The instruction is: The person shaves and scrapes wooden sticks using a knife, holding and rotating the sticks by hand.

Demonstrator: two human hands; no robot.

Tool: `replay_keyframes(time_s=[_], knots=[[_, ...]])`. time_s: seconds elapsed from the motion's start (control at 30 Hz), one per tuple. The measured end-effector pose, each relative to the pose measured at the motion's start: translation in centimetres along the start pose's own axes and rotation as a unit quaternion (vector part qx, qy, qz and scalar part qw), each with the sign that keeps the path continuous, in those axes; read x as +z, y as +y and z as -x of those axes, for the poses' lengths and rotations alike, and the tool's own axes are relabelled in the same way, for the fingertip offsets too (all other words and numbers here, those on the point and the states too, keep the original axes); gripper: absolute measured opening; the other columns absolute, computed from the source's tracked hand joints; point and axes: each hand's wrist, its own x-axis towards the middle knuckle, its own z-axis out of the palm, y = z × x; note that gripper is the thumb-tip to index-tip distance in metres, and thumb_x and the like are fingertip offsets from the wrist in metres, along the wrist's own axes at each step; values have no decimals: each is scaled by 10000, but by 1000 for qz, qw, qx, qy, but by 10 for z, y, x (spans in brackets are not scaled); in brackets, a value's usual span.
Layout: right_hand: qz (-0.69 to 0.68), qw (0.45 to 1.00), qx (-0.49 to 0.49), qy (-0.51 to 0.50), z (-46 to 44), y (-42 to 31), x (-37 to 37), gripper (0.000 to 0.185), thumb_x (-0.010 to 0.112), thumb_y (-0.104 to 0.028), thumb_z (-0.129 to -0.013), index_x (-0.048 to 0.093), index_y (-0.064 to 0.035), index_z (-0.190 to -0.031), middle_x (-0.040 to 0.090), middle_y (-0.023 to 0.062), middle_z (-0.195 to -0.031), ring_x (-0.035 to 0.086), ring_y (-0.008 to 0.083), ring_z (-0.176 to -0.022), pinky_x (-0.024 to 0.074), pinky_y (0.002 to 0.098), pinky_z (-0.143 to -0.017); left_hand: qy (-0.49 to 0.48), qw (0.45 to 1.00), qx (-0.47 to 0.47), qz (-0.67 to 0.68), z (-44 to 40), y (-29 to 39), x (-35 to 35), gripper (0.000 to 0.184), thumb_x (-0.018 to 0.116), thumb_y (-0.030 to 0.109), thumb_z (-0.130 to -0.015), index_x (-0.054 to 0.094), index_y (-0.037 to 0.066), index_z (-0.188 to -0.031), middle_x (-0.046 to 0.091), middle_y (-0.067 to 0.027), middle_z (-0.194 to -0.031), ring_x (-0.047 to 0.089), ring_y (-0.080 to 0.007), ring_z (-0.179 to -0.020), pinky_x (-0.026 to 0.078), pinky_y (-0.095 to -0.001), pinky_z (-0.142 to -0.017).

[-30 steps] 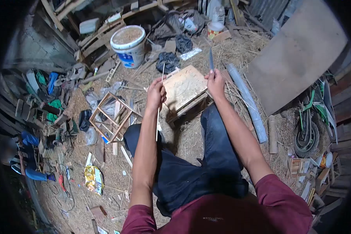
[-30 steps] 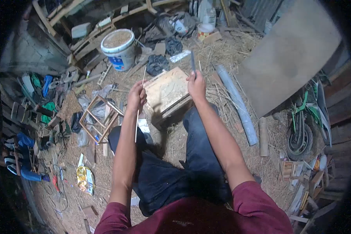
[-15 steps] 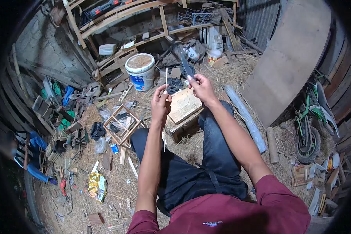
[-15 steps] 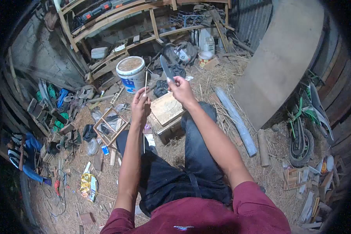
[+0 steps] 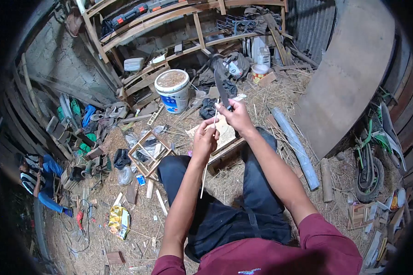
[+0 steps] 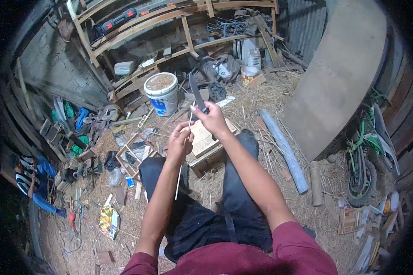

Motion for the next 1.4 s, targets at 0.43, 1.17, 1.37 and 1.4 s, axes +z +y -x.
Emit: replay_keyframes(time_s=[0.43,1.17,1.37,1.4], knots=[[463,878,48,-115,156,10,-91,434,515,-128,-933,482,-185,-1362,529,216,-860,595,391,-743,484,458,-640,16,970,-203,-131,29,-104,45,211,546,196,-956,560,13,-851,578,-50,-551,454,-94,-393,319,-260,-373],[603,748,132,-243,164,17,-116,751,523,-70,-858,220,-294,-1508,493,78,-639,533,280,-422,472,417,-391,-22,968,-234,-85,89,-109,42,192,510,166,-997,496,56,-840,406,61,-520,321,-9,-422,215,-227,-391],[491,820,129,-266,152,9,-114,672,514,-124,-894,265,-246,-1505,541,127,-664,577,350,-509,511,442,-536,-43,961,-271,-42,56,-95,40,261,467,264,-1017,545,29,-935,450,12,-470,355,-53,-358,265,-227,-357],[464,851,109,-219,154,11,-113,578,507,-154,-913,333,-214,-1461,556,142,-674,585,366,-535,508,454,-554,-40,960,-268,-68,42,-93,45,265,472,266,-1014,552,30,-923,458,8,-471,361,-56,-357,267,-227,-359]])
